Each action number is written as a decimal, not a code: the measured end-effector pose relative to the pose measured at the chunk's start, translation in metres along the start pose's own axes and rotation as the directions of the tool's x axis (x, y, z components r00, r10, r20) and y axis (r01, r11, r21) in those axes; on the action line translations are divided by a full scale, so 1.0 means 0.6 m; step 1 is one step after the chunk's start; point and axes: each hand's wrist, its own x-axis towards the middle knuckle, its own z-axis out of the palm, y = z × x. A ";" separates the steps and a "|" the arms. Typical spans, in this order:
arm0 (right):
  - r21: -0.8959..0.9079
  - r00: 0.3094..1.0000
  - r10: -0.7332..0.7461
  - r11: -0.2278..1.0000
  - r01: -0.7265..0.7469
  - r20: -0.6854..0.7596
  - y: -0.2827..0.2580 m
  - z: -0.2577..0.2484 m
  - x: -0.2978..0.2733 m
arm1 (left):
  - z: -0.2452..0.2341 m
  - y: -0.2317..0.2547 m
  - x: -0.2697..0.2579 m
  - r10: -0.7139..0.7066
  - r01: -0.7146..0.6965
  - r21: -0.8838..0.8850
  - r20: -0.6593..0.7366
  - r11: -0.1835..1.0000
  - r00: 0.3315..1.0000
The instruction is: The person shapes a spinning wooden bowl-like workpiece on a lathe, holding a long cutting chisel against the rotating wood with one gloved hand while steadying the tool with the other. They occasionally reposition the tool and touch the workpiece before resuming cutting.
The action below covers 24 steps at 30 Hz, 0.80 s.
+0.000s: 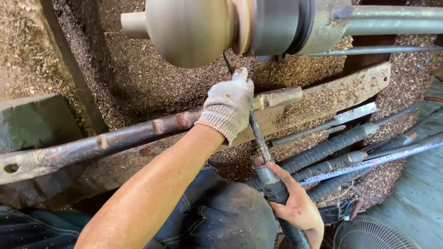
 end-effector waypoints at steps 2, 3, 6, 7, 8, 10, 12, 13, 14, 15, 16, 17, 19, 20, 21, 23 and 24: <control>-0.008 1.000 -0.003 1.000 0.003 -0.015 0.004 0.004 -0.002 | -0.003 0.001 0.000 0.010 -0.010 0.003 0.002 1.000 1.000; -0.018 1.000 -0.004 1.000 0.004 -0.021 0.006 0.006 -0.003 | -0.004 0.001 0.000 0.011 -0.011 0.002 0.002 1.000 1.000; -0.022 0.999 -0.005 1.000 0.004 -0.039 -0.002 0.016 -0.001 | -0.012 0.004 0.000 -0.010 0.009 0.020 0.049 1.000 0.999; -0.019 0.999 -0.006 1.000 0.005 -0.044 -0.003 0.018 -0.001 | -0.016 0.005 -0.001 -0.005 0.003 0.023 0.051 1.000 0.999; -0.029 0.999 -0.035 0.999 0.034 -0.034 -0.003 0.021 -0.001 | -0.019 0.007 -0.002 -0.006 0.004 0.030 0.078 1.000 0.997; -0.036 0.997 -0.067 0.997 0.066 -0.028 0.001 0.025 -0.002 | -0.015 0.004 0.000 -0.003 -0.001 0.040 0.106 0.999 0.994; 0.046 0.998 -0.014 0.999 0.017 -0.059 0.011 0.029 -0.007 | -0.001 -0.004 0.006 -0.021 0.021 -0.052 -0.003 0.998 1.000; 0.051 0.998 -0.016 0.998 0.020 -0.068 0.012 0.032 -0.006 | -0.021 0.007 0.005 -0.013 0.013 -0.046 0.001 0.999 1.000; 0.044 0.997 -0.001 0.999 0.004 -0.075 0.012 0.034 -0.006 | -0.041 0.020 0.004 -0.193 0.214 -0.162 0.140 0.963 0.971; 0.040 0.996 0.012 0.999 -0.009 -0.086 0.013 0.039 -0.006 | -0.062 0.033 0.002 -0.341 0.414 -0.238 0.293 0.879 0.893; 0.049 0.995 0.008 0.999 -0.003 -0.099 0.006 0.039 -0.003 | -0.039 0.013 -0.002 -0.333 0.404 -0.227 0.294 0.886 0.896; 0.046 0.998 0.030 0.999 -0.027 -0.064 0.000 0.041 -0.002 | -0.017 -0.003 -0.004 -0.078 0.085 -0.107 0.066 0.991 0.995; 0.064 0.995 0.046 0.997 -0.041 -0.083 -0.023 0.048 -0.007 | -0.021 -0.013 -0.026 0.281 -0.273 0.091 -0.092 0.958 0.955; 0.180 0.999 0.050 0.983 -0.046 -0.014 -0.038 0.052 -0.013 | -0.046 -0.005 -0.044 0.255 -0.254 0.052 -0.019 0.966 0.967; 0.303 0.999 0.042 0.952 -0.050 0.034 -0.051 0.056 -0.031 | -0.065 0.011 -0.061 0.247 -0.249 0.021 0.072 0.968 0.966; 0.273 0.984 0.176 0.949 -0.160 -0.037 -0.036 0.066 -0.097 | -0.108 0.016 -0.072 0.337 -0.351 0.078 0.155 0.933 0.929; 0.222 0.949 0.314 0.928 -0.299 -0.032 -0.028 0.079 -0.129 | -0.110 0.013 -0.078 0.361 -0.388 0.121 0.196 0.914 0.912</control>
